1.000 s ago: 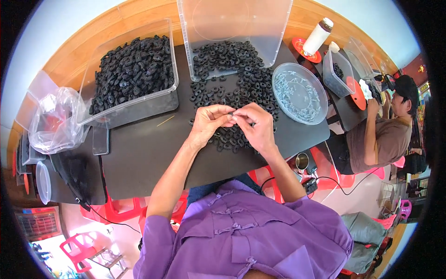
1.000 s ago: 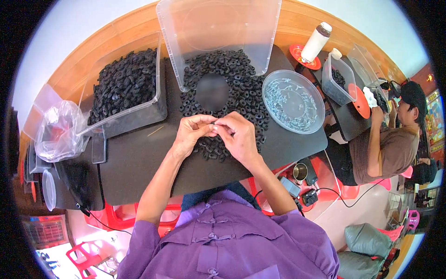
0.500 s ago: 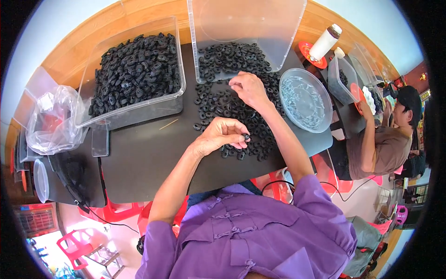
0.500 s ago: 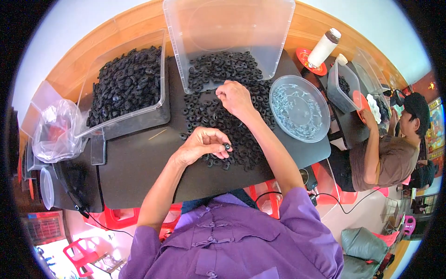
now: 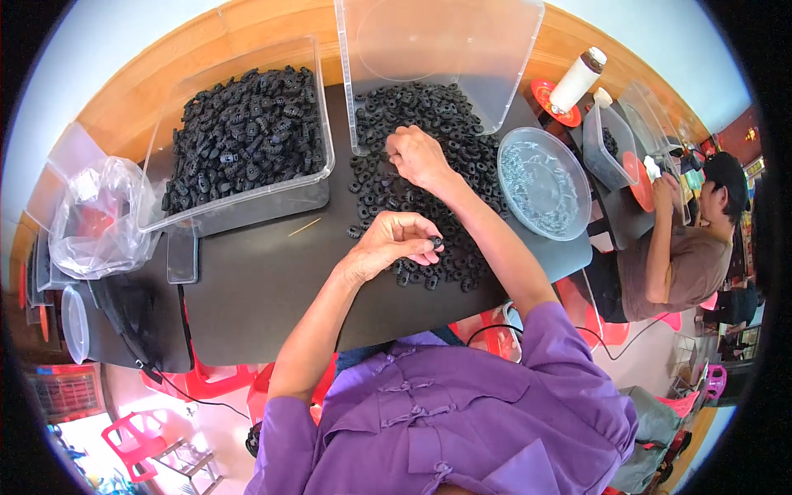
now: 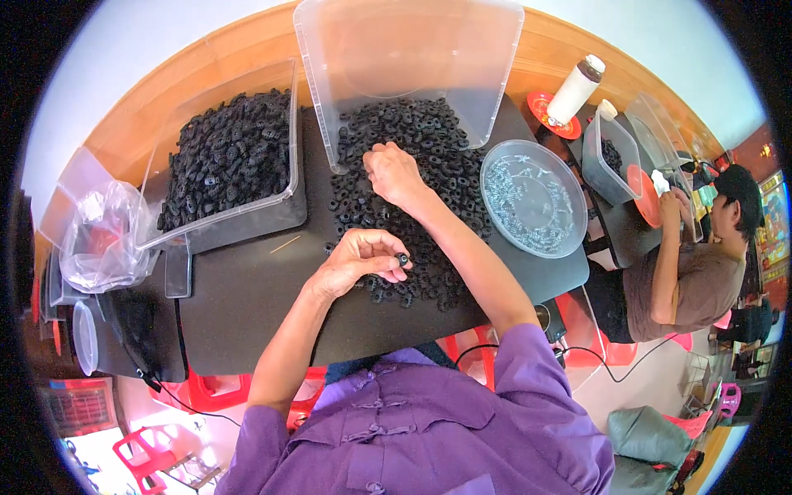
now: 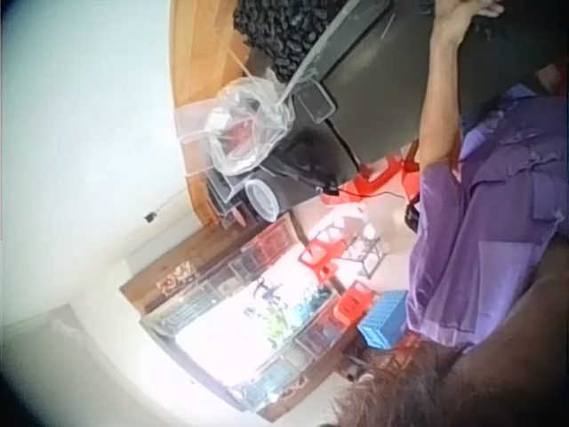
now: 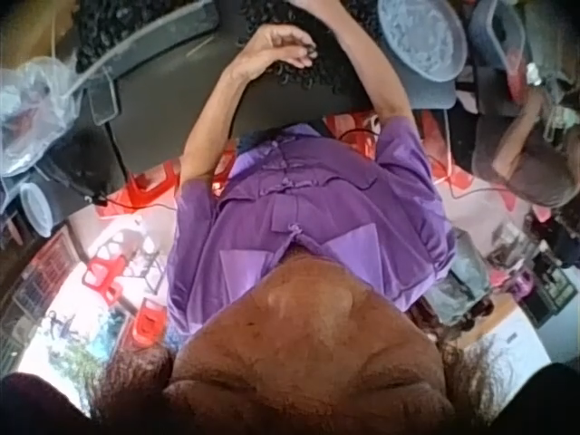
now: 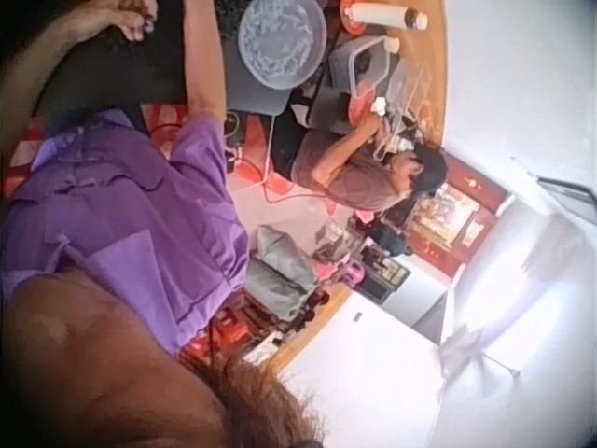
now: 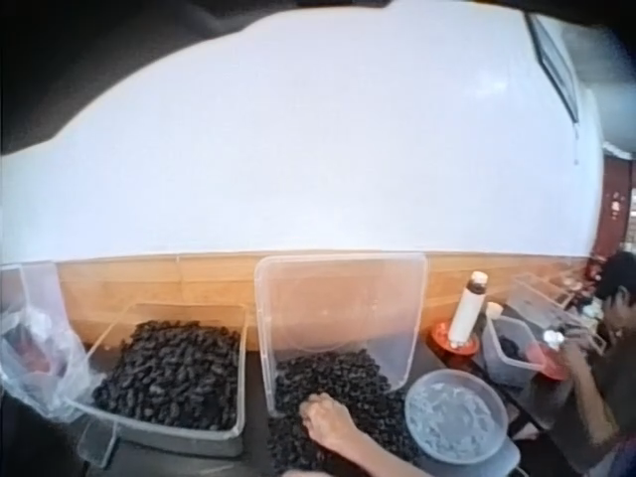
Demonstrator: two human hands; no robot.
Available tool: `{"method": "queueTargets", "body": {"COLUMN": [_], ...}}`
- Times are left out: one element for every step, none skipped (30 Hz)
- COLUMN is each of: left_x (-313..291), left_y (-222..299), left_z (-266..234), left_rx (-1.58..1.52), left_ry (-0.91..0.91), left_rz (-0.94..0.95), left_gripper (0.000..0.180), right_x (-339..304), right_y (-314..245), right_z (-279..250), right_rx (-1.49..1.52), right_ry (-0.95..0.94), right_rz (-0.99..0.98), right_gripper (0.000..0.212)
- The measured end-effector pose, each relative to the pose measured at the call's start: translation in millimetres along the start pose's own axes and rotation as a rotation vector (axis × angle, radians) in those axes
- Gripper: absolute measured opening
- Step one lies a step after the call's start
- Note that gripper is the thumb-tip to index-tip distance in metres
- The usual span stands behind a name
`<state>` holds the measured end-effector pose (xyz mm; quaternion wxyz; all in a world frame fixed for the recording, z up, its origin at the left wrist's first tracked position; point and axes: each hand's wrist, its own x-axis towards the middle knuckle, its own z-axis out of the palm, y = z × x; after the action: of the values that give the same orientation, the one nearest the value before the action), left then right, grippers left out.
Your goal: The person picks up small components from a dish and inserts them into black plastic parts by hand, then places the assembled pieces into a container.
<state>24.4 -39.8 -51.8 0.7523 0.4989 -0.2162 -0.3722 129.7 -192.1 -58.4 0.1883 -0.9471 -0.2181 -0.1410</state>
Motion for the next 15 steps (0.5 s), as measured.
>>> {"method": "queueTargets", "body": {"left_x": [-0.5,-1.2,-0.8,-0.2,0.4,0.1,0.2,0.5,0.9,0.7,0.2,0.3,0.6,1.1,0.6], "left_y": [0.0,-0.4,-0.4,-0.6,-1.1,-1.7,-2.0,-2.1,-2.3,-1.6,-0.4,0.1,-0.2,-0.5,-0.7], "left_z": [0.5,0.9,0.7,0.2,-0.4,-0.7,-1.1,-1.8,-2.2,-2.0,-1.4,-1.0,-1.0,-0.9,-0.8], "left_rx": [0.004,-0.007,-0.016,-0.012,-0.012,-0.014,-0.012,-0.008,-0.005,-0.005,-0.009,-0.012,-0.014,-0.012,-0.011], "left_ry": [-0.004,-0.002,0.001,-0.001,-0.005,-0.005,-0.003,0.0,0.002,0.004,0.008,0.011,0.013,0.011,0.009], "left_rz": [-0.001,-0.002,-0.001,-0.001,0.001,0.003,0.004,0.009,0.012,0.013,0.011,0.01,0.011,0.009,0.005], "left_gripper": [0.016,0.016,0.016,0.016,0.016,0.016,0.016,0.016,0.016,0.016,0.016,0.016,0.016,0.015,0.015], "right_x": [0.5,0.3,0.6,0.8,0.9,0.7,0.6,1.0,1.7,2.3,2.6,2.4,2.2,2.2,2.4], "right_y": [-0.4,-1.4,-2.2,-2.6,-2.4,-3.1,-3.5,-2.8,-1.3,0.0,0.6,1.5,2.5,2.7,0.6], "right_z": [0.2,0.9,1.5,1.7,1.4,0.9,0.4,-1.3,-4.9,-7.8,-9.2,-10.4,-11.5,-12.1,-12.0], "right_rx": [0.03,0.03,0.047,0.064,0.064,0.051,0.038,0.04,0.041,0.042,0.038,0.038,0.041,0.043,0.044], "right_ry": [-0.013,-0.008,0.017,0.042,0.045,0.039,0.033,0.032,-0.013,-0.058,-0.078,-0.08,-0.058,-0.035,-0.037], "right_rz": [0.016,0.018,0.036,0.053,0.053,0.052,0.05,0.047,0.067,0.086,0.121,0.119,0.112,0.106,0.105], "right_gripper": [0.012,0.012,0.013,0.014,0.014,0.014,0.014,0.014,0.013,0.013,0.013,0.013,0.013,0.014,0.014]}}
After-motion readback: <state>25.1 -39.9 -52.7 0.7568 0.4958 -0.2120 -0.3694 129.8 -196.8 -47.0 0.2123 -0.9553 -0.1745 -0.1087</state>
